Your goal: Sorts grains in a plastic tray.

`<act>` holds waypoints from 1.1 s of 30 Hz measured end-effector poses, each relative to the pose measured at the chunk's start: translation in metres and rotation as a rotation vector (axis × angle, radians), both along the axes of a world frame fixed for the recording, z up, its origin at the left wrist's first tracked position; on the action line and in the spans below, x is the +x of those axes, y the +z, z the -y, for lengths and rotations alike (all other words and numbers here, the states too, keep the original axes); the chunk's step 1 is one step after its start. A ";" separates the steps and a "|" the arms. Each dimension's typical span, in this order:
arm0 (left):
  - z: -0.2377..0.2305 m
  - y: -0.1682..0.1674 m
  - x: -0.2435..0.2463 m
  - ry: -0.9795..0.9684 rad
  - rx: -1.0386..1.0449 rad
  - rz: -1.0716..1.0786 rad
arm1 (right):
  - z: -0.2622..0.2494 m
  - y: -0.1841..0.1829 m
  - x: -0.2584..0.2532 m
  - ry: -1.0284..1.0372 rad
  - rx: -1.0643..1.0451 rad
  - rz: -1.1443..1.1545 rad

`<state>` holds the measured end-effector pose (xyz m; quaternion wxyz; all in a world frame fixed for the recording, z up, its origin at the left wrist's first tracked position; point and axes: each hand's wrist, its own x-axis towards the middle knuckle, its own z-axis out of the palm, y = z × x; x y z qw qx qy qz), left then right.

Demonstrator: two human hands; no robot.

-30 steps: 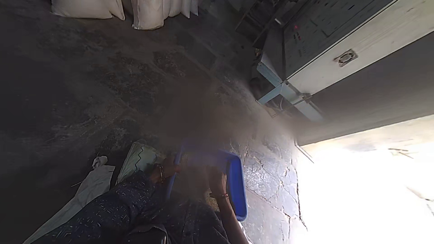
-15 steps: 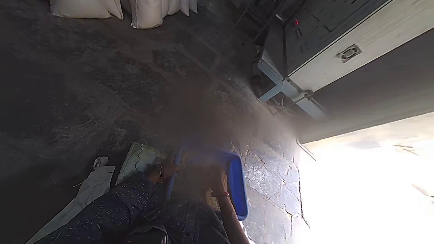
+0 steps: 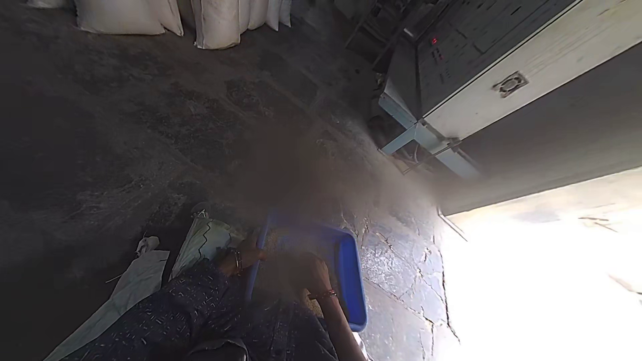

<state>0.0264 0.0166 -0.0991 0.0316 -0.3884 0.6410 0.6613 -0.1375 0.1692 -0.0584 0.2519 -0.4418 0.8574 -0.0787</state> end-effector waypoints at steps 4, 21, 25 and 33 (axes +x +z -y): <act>0.001 0.000 0.000 -0.003 0.001 0.011 | -0.003 -0.003 0.002 -0.019 -0.179 -0.083; 0.000 0.003 0.000 0.005 -0.001 0.017 | 0.001 -0.003 -0.003 -0.029 -0.034 -0.042; 0.000 -0.003 -0.001 0.009 -0.006 0.032 | 0.003 -0.009 -0.008 0.052 0.075 -0.035; 0.002 -0.007 -0.003 0.016 0.009 0.089 | 0.005 -0.024 -0.007 0.148 0.193 -0.057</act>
